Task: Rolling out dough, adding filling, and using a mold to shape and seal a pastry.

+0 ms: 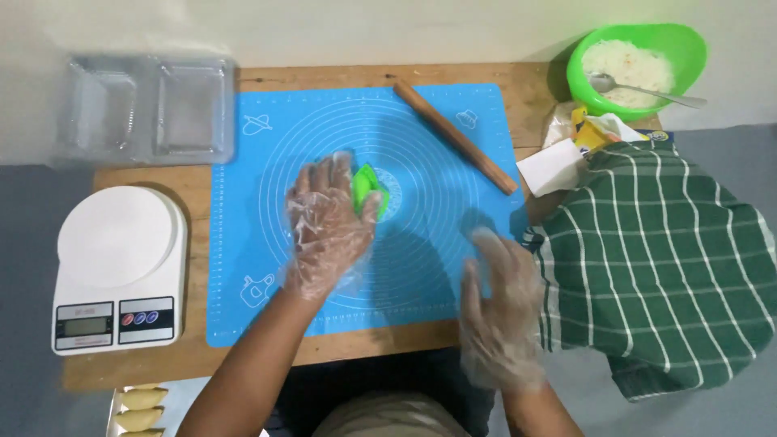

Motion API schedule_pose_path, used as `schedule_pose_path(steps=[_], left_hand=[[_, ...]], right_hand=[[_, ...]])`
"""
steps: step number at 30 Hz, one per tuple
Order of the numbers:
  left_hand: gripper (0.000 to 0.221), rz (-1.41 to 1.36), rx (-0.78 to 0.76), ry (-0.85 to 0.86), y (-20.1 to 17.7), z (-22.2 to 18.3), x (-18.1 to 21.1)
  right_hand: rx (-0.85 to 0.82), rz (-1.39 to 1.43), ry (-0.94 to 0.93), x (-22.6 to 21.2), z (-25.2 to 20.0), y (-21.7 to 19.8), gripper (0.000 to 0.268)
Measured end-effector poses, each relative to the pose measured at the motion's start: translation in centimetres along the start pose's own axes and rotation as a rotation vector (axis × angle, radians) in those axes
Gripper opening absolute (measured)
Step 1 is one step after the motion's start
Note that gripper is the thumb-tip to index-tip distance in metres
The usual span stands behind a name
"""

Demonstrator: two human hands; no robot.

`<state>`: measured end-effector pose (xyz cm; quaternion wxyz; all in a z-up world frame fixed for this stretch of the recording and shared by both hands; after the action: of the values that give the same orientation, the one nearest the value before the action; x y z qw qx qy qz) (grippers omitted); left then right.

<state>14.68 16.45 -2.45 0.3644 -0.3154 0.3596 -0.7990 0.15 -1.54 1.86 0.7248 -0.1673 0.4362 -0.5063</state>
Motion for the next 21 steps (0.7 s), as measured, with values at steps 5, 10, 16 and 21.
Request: schedule_pose_path(steps=[5,10,16,21], left_hand=[[0.078,-0.104,-0.587,-0.415,4.2,-3.1,-4.2],[0.057,-0.145,-0.493,-0.304,5.6,-4.0,-3.7],[0.054,-0.245,-0.379,-0.254,4.1,-4.4,-2.4],[0.052,-0.281,-0.248,-0.216,4.2,-4.4,-2.9]], right_hand=[[-0.528,-0.232,0.324,4.0,3.0,16.3,0.053],[-0.546,-0.156,0.299,3.7,3.2,20.6,0.049],[-0.665,0.074,0.512,2.8,3.6,20.7,0.040],[-0.790,0.317,0.777,1.6,4.5,19.1,0.041]])
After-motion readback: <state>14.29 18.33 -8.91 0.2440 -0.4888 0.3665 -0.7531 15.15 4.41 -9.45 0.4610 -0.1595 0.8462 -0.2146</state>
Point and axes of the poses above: each hand's wrist, its own z-axis towards the middle knuckle, its own y-axis out of the palm, x = y × z, the point moved 9 cm from there along z, towards the middle knuckle, and after that the axes turned 8 degrees about y, right-handed, at the moved point
